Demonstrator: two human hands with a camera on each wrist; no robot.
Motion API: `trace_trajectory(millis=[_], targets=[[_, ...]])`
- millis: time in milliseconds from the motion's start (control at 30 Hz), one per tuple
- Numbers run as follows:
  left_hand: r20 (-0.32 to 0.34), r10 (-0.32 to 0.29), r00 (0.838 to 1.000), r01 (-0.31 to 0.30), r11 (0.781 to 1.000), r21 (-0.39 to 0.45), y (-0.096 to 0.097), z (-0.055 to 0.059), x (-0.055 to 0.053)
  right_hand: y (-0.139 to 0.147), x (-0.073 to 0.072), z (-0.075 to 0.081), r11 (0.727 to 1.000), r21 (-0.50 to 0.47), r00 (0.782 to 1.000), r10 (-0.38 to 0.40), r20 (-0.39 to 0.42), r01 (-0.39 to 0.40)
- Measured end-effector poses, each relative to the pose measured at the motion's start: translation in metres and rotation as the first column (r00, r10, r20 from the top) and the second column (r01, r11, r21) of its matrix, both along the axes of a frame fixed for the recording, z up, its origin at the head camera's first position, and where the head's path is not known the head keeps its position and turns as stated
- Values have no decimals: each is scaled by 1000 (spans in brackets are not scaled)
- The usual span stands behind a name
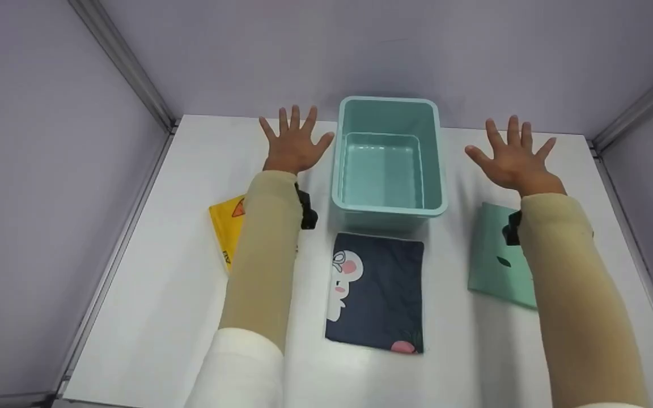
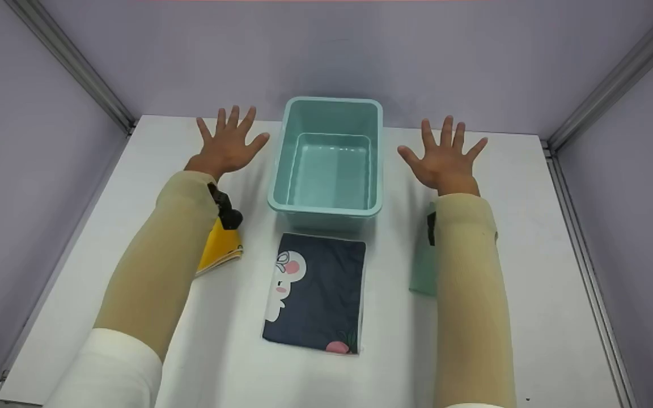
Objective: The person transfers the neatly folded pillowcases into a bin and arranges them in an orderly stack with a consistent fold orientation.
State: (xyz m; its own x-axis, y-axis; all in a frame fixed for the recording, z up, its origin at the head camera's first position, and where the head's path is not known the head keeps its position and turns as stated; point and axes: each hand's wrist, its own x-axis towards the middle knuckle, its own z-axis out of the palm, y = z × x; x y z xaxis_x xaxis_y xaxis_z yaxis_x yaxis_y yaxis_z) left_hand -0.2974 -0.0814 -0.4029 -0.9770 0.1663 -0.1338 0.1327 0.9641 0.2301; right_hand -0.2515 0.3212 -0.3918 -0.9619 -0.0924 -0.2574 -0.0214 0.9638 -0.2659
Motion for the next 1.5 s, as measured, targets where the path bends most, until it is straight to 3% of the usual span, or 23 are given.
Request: trace_trajectory(millis=[367, 1000, 1500], targets=[[-7, -53, 999, 53, 998, -21, 2, -2, -3, 0, 2, -2, 1000, 8, 999, 28, -19, -28], [-8, -156, 988, 156, 987, -41, 8, 5, -1, -14, 3, 3, 994, 49, 993, 100, -68, -97], [-45, -253, 967, 250, 967, -56, 4, 7, 7, -14, 14, 3, 985, 69, 980, 165, -114, -158]])
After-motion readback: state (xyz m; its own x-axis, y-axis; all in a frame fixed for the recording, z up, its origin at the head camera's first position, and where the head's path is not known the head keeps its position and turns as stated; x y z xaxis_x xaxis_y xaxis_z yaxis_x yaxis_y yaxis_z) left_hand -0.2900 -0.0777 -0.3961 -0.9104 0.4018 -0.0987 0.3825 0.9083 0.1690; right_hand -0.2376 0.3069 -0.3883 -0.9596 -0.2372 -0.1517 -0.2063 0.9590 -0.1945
